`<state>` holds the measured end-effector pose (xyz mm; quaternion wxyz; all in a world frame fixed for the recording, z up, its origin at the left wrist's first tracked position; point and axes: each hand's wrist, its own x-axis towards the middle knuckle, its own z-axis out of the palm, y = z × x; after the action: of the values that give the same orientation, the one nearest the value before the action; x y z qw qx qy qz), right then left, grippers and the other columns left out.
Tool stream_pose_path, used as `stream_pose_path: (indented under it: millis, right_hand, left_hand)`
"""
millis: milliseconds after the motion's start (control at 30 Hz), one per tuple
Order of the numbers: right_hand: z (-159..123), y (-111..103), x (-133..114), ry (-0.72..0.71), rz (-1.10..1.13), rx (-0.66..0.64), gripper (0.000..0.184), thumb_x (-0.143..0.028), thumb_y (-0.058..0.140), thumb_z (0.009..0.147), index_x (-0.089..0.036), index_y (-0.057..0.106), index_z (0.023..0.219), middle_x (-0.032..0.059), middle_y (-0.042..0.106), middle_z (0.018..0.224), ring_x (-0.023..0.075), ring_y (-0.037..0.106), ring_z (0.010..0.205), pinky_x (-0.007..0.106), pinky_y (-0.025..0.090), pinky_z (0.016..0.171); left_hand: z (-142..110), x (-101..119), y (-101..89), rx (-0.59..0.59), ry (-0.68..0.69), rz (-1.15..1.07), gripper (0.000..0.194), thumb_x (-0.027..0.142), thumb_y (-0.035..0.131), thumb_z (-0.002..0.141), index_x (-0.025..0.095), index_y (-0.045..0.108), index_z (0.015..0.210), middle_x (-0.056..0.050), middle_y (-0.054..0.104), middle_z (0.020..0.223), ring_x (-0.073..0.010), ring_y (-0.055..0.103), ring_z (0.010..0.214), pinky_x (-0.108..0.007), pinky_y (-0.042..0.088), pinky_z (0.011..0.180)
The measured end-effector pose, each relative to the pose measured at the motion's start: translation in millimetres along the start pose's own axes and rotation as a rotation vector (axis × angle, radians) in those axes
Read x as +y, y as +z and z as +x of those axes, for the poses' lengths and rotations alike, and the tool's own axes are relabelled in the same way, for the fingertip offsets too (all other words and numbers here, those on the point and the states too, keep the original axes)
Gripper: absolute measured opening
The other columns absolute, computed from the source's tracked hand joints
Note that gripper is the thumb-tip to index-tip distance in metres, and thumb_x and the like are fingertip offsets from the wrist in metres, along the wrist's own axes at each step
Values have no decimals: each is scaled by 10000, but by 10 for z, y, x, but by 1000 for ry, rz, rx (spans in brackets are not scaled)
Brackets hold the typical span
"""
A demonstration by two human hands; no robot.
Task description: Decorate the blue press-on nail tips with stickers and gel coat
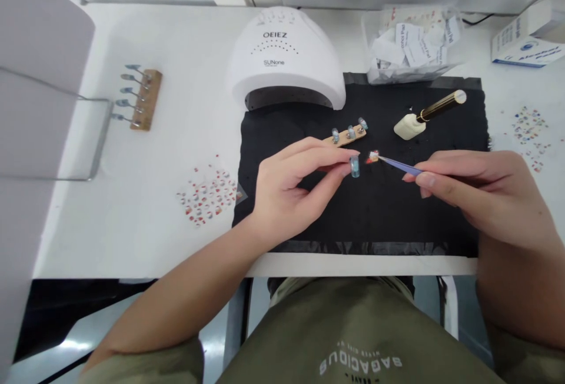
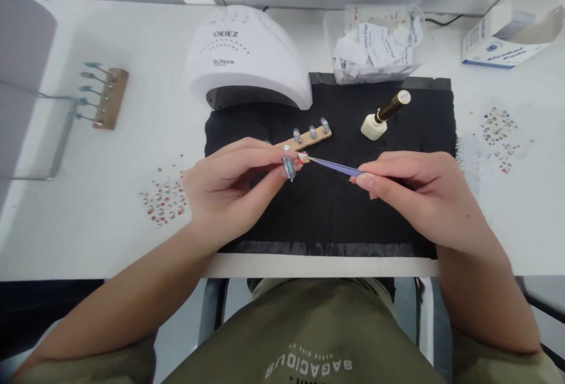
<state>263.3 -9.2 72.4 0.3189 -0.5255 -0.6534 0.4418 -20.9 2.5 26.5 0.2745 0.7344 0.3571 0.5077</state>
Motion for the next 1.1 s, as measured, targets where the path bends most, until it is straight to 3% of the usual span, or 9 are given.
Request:
stream_pose_path:
  millis: [233, 467, 700, 1100]
  right_hand:
    - [-26, -11, -22, 8, -9, -59, 124, -462, 865, 999, -376, 922, 930, -7, 793, 798, 160, 645, 681, 358, 451, 576]
    - [3, 38, -30, 10, -55, -73, 189, -484, 849, 1003, -341, 918, 901, 0, 808, 802, 151, 657, 698, 340, 449, 574]
    - [-29, 31, -16, 13, -26, -38, 136, -469, 863, 996, -366, 926, 933, -7, 814, 808, 153, 653, 684, 346, 457, 582]
    - [-14, 35, -50, 27, -44, -52, 169, -503, 871, 982, -362, 918, 901, -2, 803, 787, 174, 648, 668, 366, 442, 568]
  left_hand:
    - [-18, -34, 42, 13, 6, -12, 185, 118, 797, 1051, 250, 870, 1157, -39, 882, 1023, -156, 797, 851, -281, 664, 742]
    - [-64, -45, 88, 3, -111, -128, 201, 147, 798, 1059, 260, 871, 1209, -53, 884, 1108, -189, 852, 954, -317, 741, 848]
    - [-67, -80, 57, -57, -11, -190, 375, 61, 620, 1069, 241, 849, 1307, -69, 864, 1103, -174, 836, 962, -289, 721, 840]
    - [-49, -60, 50, -42, 15, -136, 291, 185, 655, 1094, 274, 853, 1289, -77, 880, 1075, -210, 823, 925, -350, 720, 795]
